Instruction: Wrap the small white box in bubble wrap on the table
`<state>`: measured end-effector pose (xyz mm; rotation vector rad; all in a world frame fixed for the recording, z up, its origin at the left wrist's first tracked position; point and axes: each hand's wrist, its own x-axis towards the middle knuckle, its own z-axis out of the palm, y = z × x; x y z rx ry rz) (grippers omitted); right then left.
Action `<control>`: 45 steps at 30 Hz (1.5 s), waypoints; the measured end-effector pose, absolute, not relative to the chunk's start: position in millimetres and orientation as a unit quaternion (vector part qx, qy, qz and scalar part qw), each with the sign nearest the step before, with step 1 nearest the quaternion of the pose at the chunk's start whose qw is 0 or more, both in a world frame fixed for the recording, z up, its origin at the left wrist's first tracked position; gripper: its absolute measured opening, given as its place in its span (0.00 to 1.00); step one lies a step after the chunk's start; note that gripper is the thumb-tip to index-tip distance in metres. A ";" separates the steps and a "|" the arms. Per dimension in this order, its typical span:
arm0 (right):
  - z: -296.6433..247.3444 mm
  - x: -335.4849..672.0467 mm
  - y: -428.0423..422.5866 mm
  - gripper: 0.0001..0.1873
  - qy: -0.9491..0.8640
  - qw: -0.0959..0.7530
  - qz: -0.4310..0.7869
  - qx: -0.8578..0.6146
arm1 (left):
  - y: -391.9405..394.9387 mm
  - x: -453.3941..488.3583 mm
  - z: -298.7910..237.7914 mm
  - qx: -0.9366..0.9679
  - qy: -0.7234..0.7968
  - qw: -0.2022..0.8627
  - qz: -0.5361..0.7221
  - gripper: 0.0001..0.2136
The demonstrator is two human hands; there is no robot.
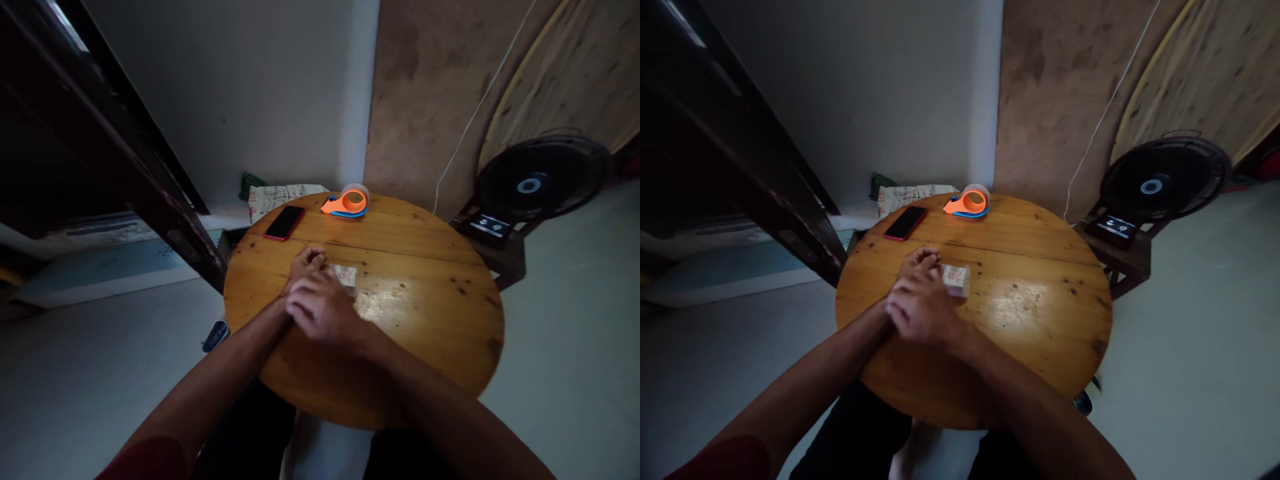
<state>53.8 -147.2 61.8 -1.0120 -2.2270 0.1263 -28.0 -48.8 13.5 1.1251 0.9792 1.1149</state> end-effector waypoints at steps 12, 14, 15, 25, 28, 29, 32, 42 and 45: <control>60.7 169.4 -95.8 0.08 -0.702 0.374 0.289 -0.532 | -56.4 -29.2 16.8 0.531 0.417 0.573 0.465 0.09; 56.5 166.0 -95.7 0.09 -0.719 0.349 0.285 -0.530 | -56.5 -28.9 16.2 0.534 0.415 0.573 0.463 0.09; 55.0 164.7 -95.5 0.10 -0.727 0.340 0.275 -0.530 | -56.6 -28.5 15.9 0.535 0.414 0.574 0.462 0.09; 57.0 157.7 -95.1 0.08 -0.796 0.318 0.146 -0.494 | -58.3 -25.1 18.2 0.531 0.416 0.577 0.460 0.09; 59.3 151.4 -97.4 0.10 -0.796 0.320 0.113 -0.502 | -58.8 -25.2 19.8 0.533 0.421 0.574 0.457 0.09; 59.8 150.1 -98.1 0.10 -0.789 0.325 0.105 -0.510 | -58.9 -25.3 20.3 0.535 0.422 0.573 0.455 0.09; 60.6 150.2 -99.1 0.09 -0.771 0.346 0.111 -0.523 | -59.1 -26.0 21.5 0.537 0.424 0.570 0.455 0.08; 59.2 148.4 -100.1 0.05 -0.808 0.301 0.121 -0.493 | -60.5 -26.4 21.2 0.537 0.412 0.573 0.462 0.08; 60.6 141.8 -101.0 0.06 -0.815 0.281 0.067 -0.503 | -60.3 -26.2 20.1 0.538 0.408 0.574 0.464 0.08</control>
